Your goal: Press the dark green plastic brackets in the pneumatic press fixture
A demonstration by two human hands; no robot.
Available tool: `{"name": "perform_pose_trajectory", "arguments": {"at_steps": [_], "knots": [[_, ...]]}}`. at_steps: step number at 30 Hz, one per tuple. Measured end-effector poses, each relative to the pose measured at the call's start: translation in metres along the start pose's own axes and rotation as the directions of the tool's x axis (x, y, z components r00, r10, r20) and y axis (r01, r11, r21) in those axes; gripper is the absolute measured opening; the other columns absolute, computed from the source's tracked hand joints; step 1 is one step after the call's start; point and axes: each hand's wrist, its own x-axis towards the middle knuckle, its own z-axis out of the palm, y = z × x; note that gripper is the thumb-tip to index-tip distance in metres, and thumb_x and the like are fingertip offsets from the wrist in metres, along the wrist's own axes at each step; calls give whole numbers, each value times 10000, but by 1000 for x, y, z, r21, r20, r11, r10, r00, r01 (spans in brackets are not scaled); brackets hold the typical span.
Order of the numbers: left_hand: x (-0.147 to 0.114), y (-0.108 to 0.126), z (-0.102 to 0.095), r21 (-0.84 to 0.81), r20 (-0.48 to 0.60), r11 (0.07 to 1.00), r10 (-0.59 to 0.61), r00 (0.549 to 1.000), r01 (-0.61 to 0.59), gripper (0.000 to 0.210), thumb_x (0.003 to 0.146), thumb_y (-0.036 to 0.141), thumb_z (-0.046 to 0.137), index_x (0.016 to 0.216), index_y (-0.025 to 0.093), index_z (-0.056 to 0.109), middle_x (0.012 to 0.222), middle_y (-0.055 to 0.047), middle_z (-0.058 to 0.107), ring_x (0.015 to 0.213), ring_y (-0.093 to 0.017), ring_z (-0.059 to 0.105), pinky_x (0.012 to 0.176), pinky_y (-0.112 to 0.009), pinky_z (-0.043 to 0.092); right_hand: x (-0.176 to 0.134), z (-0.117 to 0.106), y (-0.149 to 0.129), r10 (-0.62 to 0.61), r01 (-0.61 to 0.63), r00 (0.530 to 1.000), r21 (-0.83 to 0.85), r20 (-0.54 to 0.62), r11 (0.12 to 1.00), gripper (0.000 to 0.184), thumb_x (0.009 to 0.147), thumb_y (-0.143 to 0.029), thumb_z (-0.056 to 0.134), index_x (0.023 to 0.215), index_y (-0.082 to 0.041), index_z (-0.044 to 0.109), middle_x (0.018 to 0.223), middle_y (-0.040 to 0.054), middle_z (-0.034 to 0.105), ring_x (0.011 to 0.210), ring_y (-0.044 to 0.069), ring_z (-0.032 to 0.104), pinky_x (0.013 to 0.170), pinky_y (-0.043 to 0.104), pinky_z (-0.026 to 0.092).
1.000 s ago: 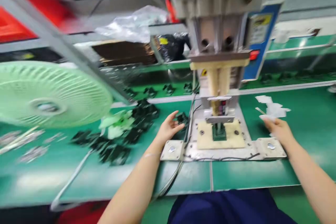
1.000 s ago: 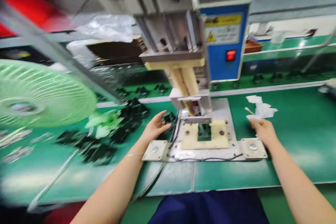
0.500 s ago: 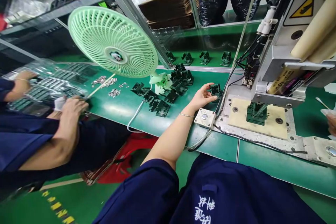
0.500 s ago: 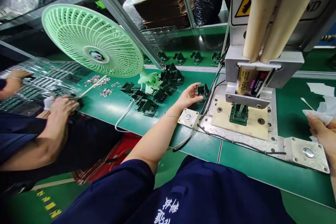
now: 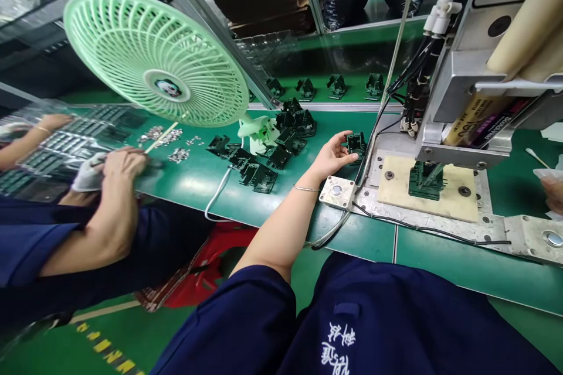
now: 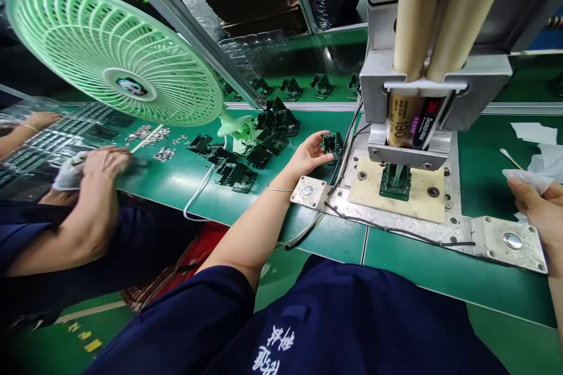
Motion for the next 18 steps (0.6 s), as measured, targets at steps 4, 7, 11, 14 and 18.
{"name": "perform_pose_trajectory", "arguments": {"at_steps": [4,7,11,14,18], "knots": [[0,1,0,13,3,1000,10,1000,-10,839,600,441,892,1334,225,547,1181,-93,590,811,-115,567,777,-269,506,-2,0,-5,-10,10,999,0,-36,1000,622,418,-566,930,947,-271,791,772,71,701,561,165,589,365,193,406],[0,0,0,26,-9,999,23,1000,-23,825,589,459,894,1312,233,569,1248,-101,569,855,-127,575,805,-274,506,-1,-1,-5,-19,19,999,-5,-27,1000,609,438,-567,928,951,-269,791,795,83,710,583,172,611,381,190,417],[-1,1,1,51,-10,998,27,1000,-26,802,595,479,887,1297,239,581,1278,-110,574,875,-140,578,793,-273,510,-1,0,-6,-15,15,999,-5,-28,1000,606,428,-544,935,947,-267,792,787,83,711,569,167,606,389,197,429],[-2,3,1,58,-7,998,24,1000,-24,821,602,470,887,1314,222,562,1275,-126,579,851,-134,576,794,-279,515,-2,1,-6,-39,39,999,17,-33,999,589,420,-507,943,935,-261,795,769,81,707,552,163,598,386,200,426],[-3,4,1,38,8,999,19,1000,-19,829,610,460,883,1326,216,544,1228,-118,584,799,-116,566,785,-278,513,-7,1,-10,-25,25,999,4,-24,1000,591,419,-514,936,921,-238,794,752,85,696,531,174,580,352,214,387]]}}
